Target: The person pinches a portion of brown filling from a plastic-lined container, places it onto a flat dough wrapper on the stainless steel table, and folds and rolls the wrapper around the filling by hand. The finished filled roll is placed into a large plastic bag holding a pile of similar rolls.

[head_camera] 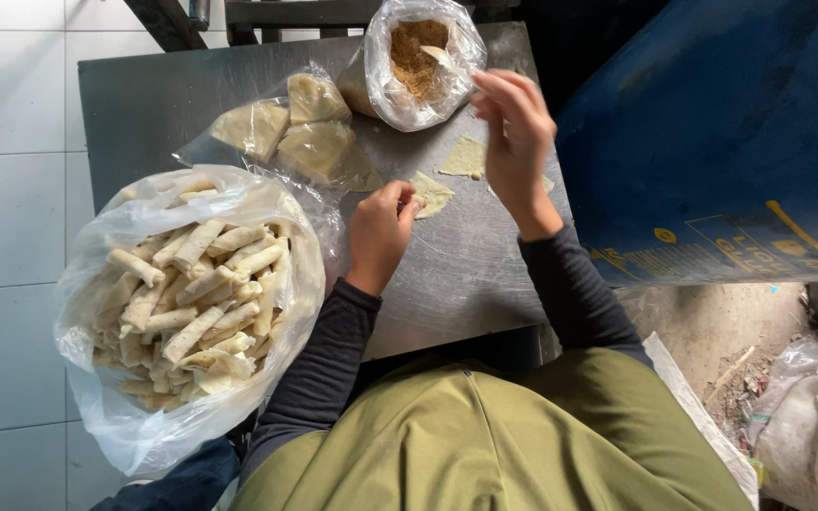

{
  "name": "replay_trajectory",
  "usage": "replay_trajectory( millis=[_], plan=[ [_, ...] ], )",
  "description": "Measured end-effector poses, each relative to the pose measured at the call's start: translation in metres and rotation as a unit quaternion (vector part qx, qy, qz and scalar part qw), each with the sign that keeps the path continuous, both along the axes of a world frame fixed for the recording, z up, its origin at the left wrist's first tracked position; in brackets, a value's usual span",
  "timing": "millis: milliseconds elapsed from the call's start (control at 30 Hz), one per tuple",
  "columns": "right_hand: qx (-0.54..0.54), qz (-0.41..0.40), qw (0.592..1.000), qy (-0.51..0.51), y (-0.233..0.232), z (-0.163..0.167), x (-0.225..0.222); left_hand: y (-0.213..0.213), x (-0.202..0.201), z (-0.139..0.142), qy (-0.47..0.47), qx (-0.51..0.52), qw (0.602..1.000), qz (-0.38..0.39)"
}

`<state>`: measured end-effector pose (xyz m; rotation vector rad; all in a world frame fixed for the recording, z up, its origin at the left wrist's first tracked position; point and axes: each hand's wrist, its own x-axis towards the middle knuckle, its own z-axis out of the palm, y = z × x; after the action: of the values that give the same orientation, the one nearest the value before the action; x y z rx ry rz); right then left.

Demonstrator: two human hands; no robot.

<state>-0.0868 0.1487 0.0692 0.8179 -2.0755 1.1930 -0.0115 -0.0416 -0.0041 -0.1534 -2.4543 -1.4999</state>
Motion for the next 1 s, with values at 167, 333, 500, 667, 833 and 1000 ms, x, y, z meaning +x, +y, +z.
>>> replay_trajectory(
  millis=[167, 333, 500, 667, 833, 1000],
  plan=[
    [0.033, -0.146, 0.986, -0.074, -0.019, -0.021, 0.011, 0.000, 0.000, -0.004, 0.069, -0.084, 0.994, 0.009],
    [0.228, -0.201, 0.938, -0.170, -0.012, -0.056, 0.058, -0.003, -0.002, -0.008, 0.103, -0.156, 0.982, -0.031],
    [0.143, -0.137, 0.951, -0.238, -0.016, -0.063, 0.064, -0.013, -0.003, -0.002, 0.125, -0.183, 0.971, -0.086],
    [0.087, -0.062, 0.954, -0.280, -0.026, -0.058, 0.071, -0.020, -0.005, -0.001, 0.146, -0.211, 0.960, -0.108],
    [0.148, -0.024, 0.977, -0.149, -0.027, -0.056, 0.073, -0.018, -0.007, -0.007, 0.154, -0.213, 0.960, -0.095],
    [0.192, -0.011, 0.965, -0.178, -0.022, -0.055, 0.058, -0.016, -0.011, -0.007, 0.148, -0.203, 0.965, -0.077]
  ],
)
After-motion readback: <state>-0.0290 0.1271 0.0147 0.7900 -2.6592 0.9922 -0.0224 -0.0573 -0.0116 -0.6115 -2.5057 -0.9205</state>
